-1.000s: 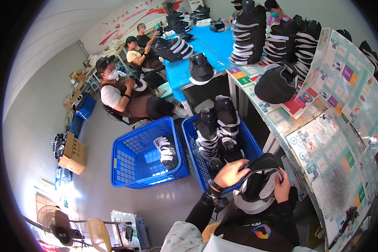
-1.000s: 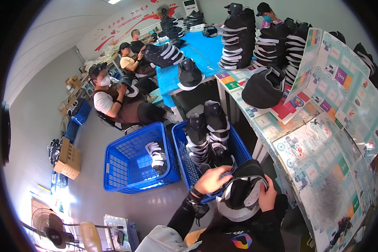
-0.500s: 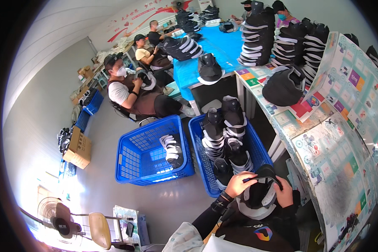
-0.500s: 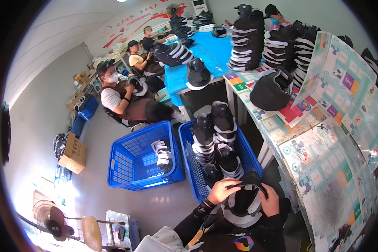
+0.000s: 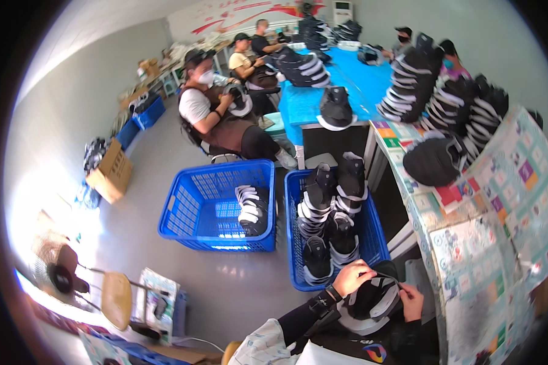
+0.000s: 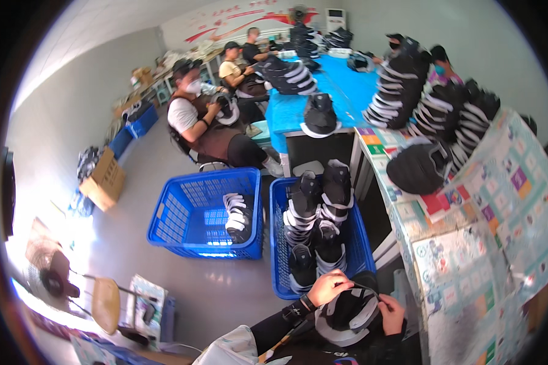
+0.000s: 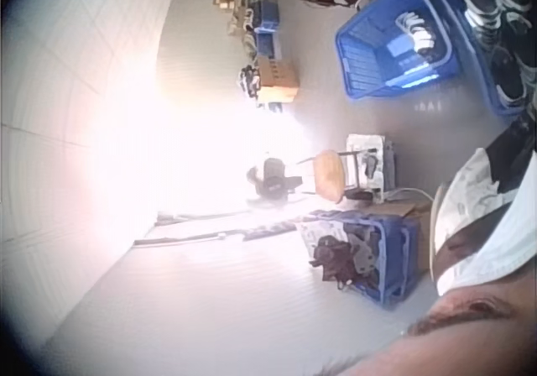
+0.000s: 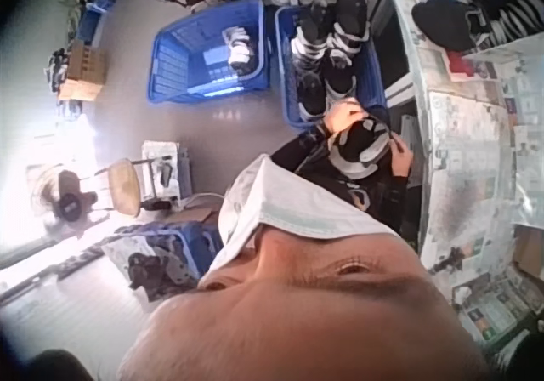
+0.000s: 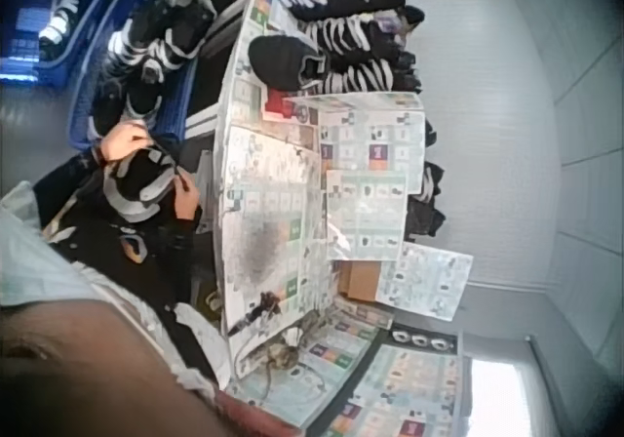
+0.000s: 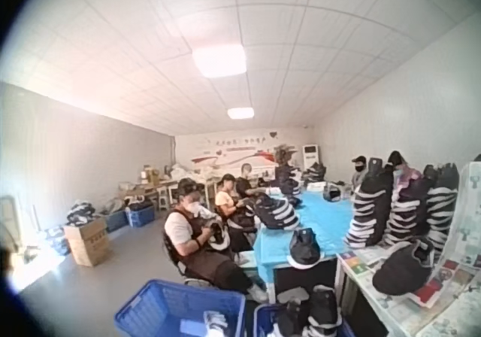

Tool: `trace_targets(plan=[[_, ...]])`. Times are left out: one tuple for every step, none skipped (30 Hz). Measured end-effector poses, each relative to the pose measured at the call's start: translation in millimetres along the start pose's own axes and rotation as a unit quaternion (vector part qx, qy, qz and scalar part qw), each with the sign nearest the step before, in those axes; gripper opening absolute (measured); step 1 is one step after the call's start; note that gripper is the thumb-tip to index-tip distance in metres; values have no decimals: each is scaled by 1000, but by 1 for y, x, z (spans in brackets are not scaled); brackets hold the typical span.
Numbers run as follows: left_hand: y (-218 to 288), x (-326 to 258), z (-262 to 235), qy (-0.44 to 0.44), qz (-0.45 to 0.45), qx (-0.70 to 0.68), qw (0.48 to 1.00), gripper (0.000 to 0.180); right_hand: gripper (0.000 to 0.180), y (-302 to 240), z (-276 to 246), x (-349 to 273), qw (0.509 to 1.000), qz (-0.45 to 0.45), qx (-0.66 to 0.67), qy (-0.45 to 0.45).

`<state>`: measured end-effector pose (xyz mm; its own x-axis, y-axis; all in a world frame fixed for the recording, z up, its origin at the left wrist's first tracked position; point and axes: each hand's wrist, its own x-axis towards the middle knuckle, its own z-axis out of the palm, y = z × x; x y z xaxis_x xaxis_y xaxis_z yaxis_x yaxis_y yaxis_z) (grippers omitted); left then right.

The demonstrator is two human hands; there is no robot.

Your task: Cleaning and refining the inside of newly manufactured shoes using a handheld air tool and manual inspection.

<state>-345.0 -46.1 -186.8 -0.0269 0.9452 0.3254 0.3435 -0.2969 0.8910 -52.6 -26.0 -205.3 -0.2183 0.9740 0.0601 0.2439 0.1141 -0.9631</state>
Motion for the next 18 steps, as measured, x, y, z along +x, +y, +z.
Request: trace_targets(plan=[[-1,0,0,-1,6,7,1000,17,21,2,-1,1,1000,8,-5,6],[-4,-3,0,10,13,10,1000,18,21,14,-2,5,1000,12,0,9],[-2,-5,-1,17,-5,8,1000,19,17,33,-5,9,999,18,25,19],[-2,-7,-3,20,-6,16,1000,20,14,40,-4,13,1000,10,8,23],[-2,-12,-8,23,-10,28,999,21,12,40,1,15,1000,3,-5,25],[5,-17,-17,7,-2,23,1000,48,12,36,7,17,999,3,-3,33],[25,-20,-27,46,73,35,996,94,12,36,6,18,999,30,-12,38],[49,-23,-40,-27,113,94,989,130,11,35,6,21,998,24,-31,47],[81,-27,-55,-132,111,44,984,140,11,33,13,23,998,18,-46,48],[113,-38,-78,-183,186,-48,964,143,10,8,30,22,996,-10,-86,34],[146,-38,-91,-254,234,-79,935,140,9,-14,32,18,989,-36,-131,51],[166,-50,-92,-231,332,-74,911,137,11,9,26,30,992,-86,-87,35],[177,-54,-93,-216,383,-56,897,137,11,34,24,31,992,-90,-85,36],[191,-62,-105,-184,357,-88,912,116,18,24,45,25,985,-80,-101,111],[199,-64,-116,-160,336,-125,920,96,25,5,55,19,971,-69,-119,197],[193,-61,-115,-164,338,-126,918,96,19,-4,48,21,978,-41,-140,150],[184,-56,-111,-187,298,-106,930,113,15,-15,42,23,982,-14,-160,98],[171,-47,-106,-212,258,-89,938,130,13,-36,45,23,964,8,-253,81]])
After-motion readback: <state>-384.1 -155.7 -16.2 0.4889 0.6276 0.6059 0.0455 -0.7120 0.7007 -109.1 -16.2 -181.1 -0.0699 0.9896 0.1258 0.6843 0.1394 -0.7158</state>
